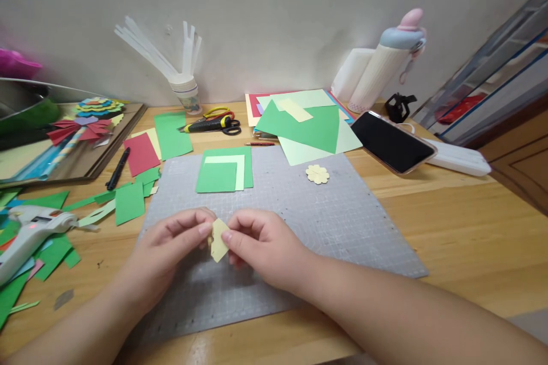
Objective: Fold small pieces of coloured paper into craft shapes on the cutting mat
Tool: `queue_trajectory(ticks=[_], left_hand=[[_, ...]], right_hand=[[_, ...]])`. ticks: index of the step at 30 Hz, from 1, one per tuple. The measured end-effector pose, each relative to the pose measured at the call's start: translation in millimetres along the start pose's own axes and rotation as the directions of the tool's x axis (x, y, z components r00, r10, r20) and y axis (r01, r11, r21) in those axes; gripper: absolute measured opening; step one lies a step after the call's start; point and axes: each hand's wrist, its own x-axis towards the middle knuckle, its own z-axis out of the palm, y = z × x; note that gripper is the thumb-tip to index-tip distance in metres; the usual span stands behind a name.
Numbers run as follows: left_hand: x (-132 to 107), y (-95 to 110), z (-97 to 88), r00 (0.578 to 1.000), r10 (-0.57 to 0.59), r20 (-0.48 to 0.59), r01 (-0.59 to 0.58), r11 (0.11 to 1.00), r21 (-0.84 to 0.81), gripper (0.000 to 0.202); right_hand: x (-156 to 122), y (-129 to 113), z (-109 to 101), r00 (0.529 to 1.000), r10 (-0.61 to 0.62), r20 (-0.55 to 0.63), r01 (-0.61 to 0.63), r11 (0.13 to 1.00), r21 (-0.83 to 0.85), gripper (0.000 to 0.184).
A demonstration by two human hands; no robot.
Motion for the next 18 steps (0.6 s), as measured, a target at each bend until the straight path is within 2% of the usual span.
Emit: queue_trajectory(ticks=[3, 10, 18], left_hand=[[0.3, -1.8, -1.0, 1.000, 0.007, 0.002, -0.007, 1.000, 0.007, 0.022], [-2.6, 2.7, 5.0, 0.996, 0.062, 0.062, -0.067, 0.994, 0.084, 0.032], [-3.4, 4.1, 5.6, 0.999, 0.003, 0.048, -0.008, 0.994, 0.109, 0.028]], right_hand=[[1.2, -1.3, -0.5, 0.999, 0.053, -0.001, -0.053, 0.996, 0.077, 0.027], [1.4, -1.6, -0.1, 0.992, 0.120, 0.046, -0.124, 0.986, 0.115, 0.027], [0.0, 2.1, 1.4, 0.989, 0.107, 0.106, -0.115, 0.990, 0.081, 0.031]])
